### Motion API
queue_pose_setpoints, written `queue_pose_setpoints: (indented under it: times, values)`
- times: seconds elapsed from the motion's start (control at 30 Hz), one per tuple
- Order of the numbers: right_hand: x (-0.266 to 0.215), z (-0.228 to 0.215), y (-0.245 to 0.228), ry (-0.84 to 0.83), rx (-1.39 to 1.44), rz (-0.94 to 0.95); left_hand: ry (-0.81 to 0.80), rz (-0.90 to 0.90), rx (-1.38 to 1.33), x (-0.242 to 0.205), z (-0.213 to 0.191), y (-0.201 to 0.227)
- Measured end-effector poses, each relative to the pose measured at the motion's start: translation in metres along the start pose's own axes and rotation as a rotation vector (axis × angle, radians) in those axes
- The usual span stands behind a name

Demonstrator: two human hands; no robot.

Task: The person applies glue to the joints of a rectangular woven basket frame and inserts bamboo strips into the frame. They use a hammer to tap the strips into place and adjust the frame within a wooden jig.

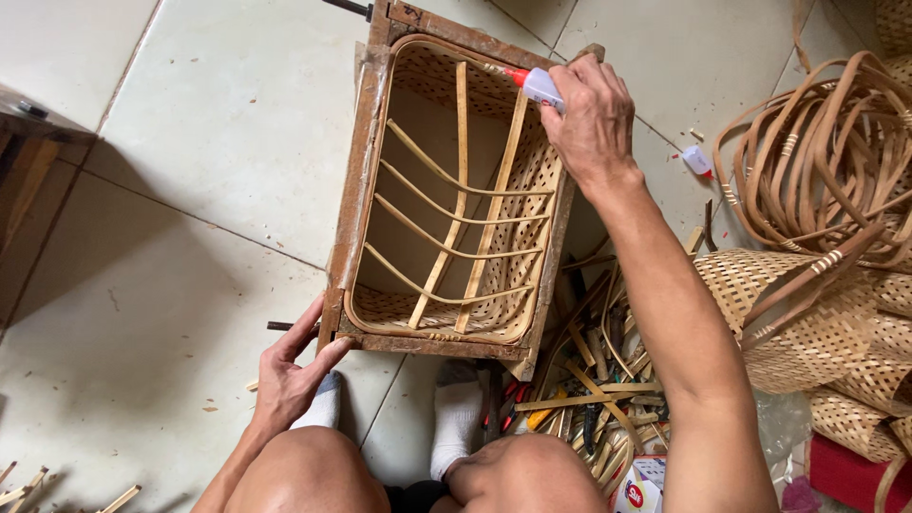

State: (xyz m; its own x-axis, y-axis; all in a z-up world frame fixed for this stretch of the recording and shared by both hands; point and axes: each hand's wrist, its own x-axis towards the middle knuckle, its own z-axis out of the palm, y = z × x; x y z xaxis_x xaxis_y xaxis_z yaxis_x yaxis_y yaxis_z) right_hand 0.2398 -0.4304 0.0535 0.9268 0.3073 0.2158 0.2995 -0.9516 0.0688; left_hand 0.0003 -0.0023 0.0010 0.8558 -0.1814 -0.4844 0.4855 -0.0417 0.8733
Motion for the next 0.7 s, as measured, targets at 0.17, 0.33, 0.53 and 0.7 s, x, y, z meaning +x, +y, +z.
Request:
queue_pose_setpoints:
  times: [0.17,0.33,0.53,0.7]
  values:
    - [-0.013,-0.009,0.023,-0.015,-0.015,0.045,0.003,-0.033,-0.033,-0.001,0.000,0.000]
    - [-0.031,-0.016,0.042,0.012,0.038,0.097,0.010,-0.040,-0.048,-0.001,0.000,-0.002]
    - [-0.031,-0.002,0.041,-0.024,-0.004,0.105,0.000,-0.003,-0.093,0.001,0.001,-0.003]
    - [-0.054,-0.029,0.034,0.022,0.213,0.349,0.024,-0.111,-0.050,-0.002,-0.002,-0.007]
